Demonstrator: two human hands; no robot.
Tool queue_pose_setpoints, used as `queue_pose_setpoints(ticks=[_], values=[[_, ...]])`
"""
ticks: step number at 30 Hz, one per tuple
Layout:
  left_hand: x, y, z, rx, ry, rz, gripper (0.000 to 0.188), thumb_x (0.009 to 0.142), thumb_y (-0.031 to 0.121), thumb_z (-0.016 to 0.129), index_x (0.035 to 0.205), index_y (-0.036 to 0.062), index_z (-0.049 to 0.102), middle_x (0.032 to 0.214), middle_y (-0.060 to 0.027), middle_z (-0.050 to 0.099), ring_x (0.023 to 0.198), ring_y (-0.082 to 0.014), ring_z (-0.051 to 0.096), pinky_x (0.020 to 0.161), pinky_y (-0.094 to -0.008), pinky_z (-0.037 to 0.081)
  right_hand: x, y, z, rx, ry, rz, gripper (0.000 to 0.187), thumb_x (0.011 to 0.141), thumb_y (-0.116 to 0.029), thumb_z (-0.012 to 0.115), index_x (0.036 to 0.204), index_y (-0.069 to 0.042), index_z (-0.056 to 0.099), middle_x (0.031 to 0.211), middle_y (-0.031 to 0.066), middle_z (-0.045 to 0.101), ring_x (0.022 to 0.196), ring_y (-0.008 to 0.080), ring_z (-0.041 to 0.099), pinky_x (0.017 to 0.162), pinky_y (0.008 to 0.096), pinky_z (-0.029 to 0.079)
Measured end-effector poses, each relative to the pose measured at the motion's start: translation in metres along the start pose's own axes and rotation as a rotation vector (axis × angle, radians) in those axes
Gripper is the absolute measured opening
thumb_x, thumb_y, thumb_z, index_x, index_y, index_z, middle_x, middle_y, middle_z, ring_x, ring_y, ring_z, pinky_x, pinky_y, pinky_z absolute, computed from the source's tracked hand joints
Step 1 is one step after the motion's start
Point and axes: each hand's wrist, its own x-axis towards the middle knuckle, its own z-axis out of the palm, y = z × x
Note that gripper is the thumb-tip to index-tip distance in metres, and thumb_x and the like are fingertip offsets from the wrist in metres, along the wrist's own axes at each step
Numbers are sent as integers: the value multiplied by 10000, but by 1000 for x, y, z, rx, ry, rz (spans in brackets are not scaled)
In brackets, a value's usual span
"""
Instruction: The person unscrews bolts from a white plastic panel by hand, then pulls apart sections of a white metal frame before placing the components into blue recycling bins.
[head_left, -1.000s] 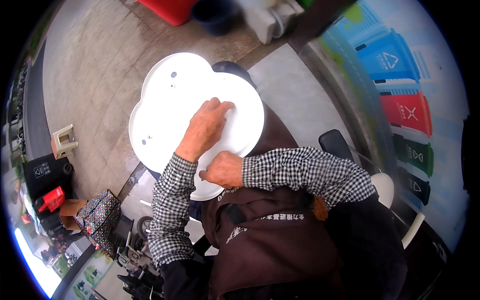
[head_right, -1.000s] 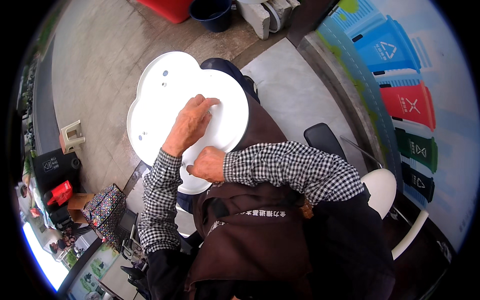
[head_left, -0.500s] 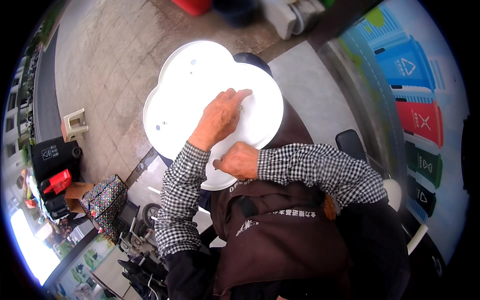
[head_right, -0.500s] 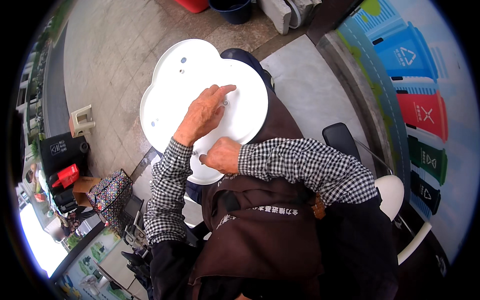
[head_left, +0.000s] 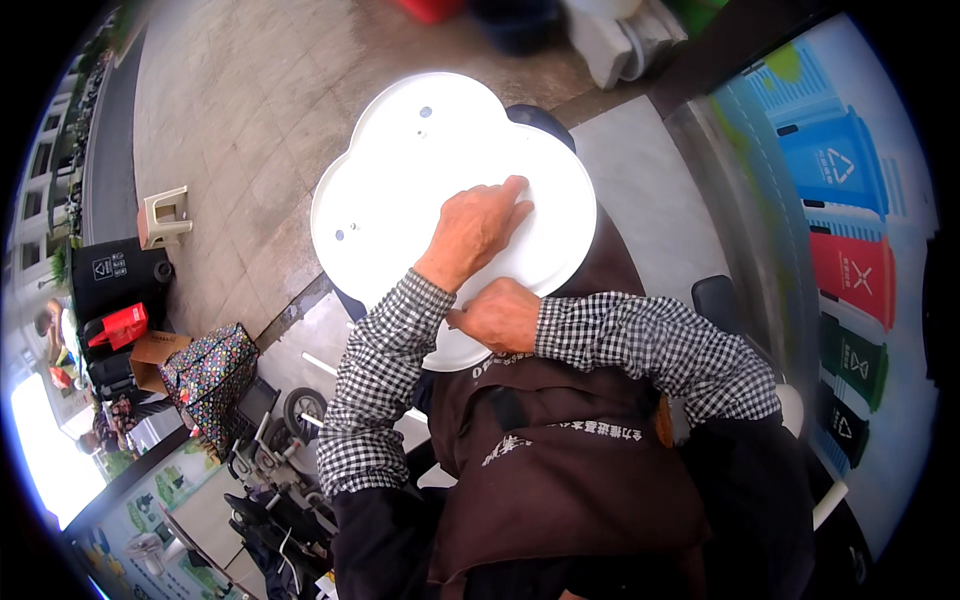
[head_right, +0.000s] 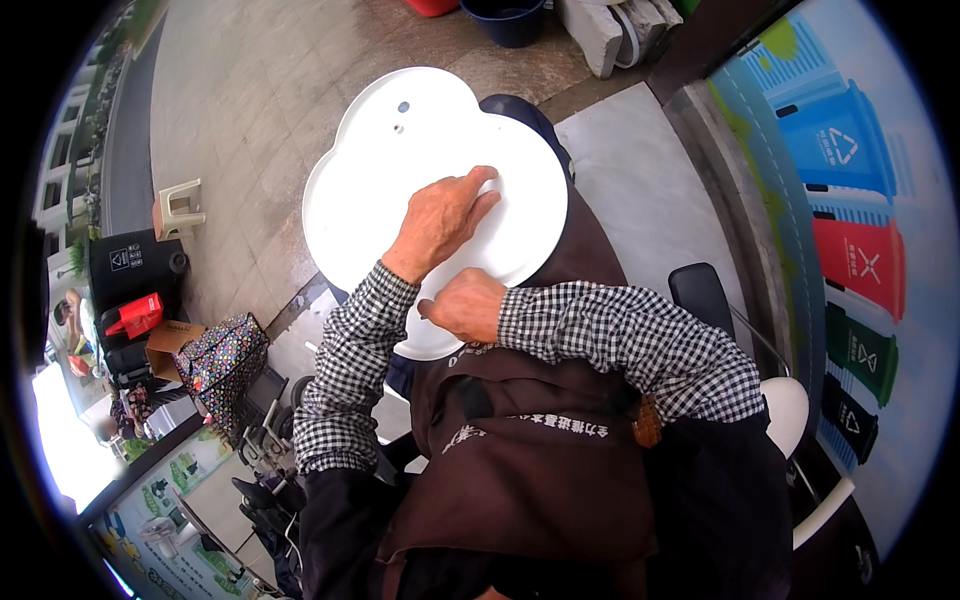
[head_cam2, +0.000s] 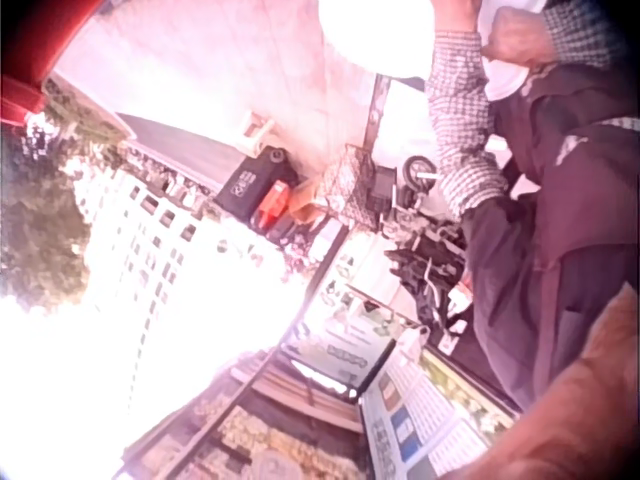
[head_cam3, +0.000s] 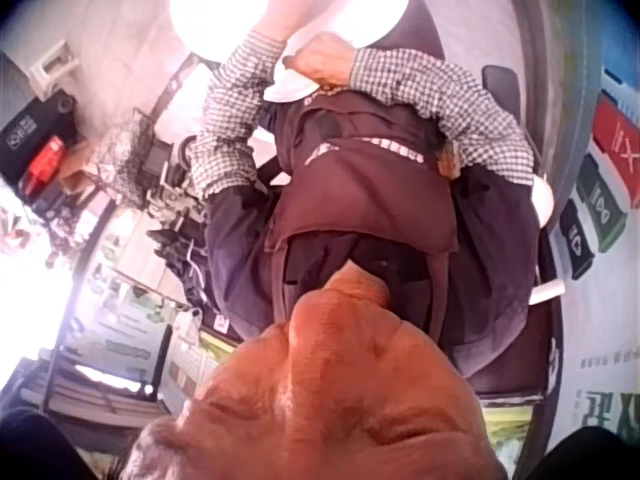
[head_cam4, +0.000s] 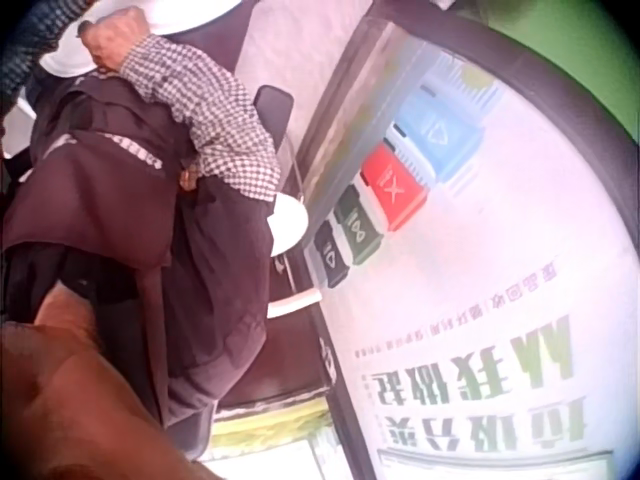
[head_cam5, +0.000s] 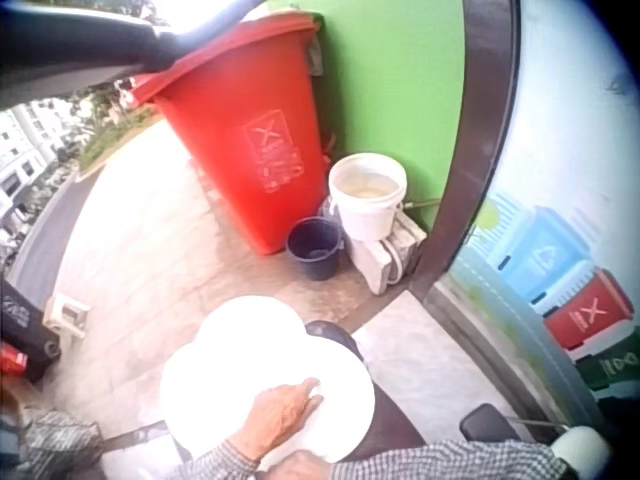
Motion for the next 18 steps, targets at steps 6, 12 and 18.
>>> queue_pose_setpoints(ticks=[6,12,18], values=[[3,-6,7,34,95,174,282,932,60,633,1206,110,587,779,-83,685,731,-274,676,700,-398,542,3,-2,-3,-13,-54,28,288,858,-120,627,1132,-46,677,634,67,631,609,273,677,519,414,513],[2,-7,14,68,-5,66,323,930,51,620,1244,119,584,835,-86,666,784,-265,666,727,-392,538,2,-2,-4,-14,-57,29,227,902,-137,599,1105,-61,665,649,70,624,604,258,665,527,401,516],[2,-4,4,99,1,159,337,913,45,625,1242,115,595,885,-97,660,817,-255,658,736,-394,533,4,-2,-2,-21,-62,30,213,914,-144,602,1094,-54,671,635,71,614,589,256,655,518,402,507]])
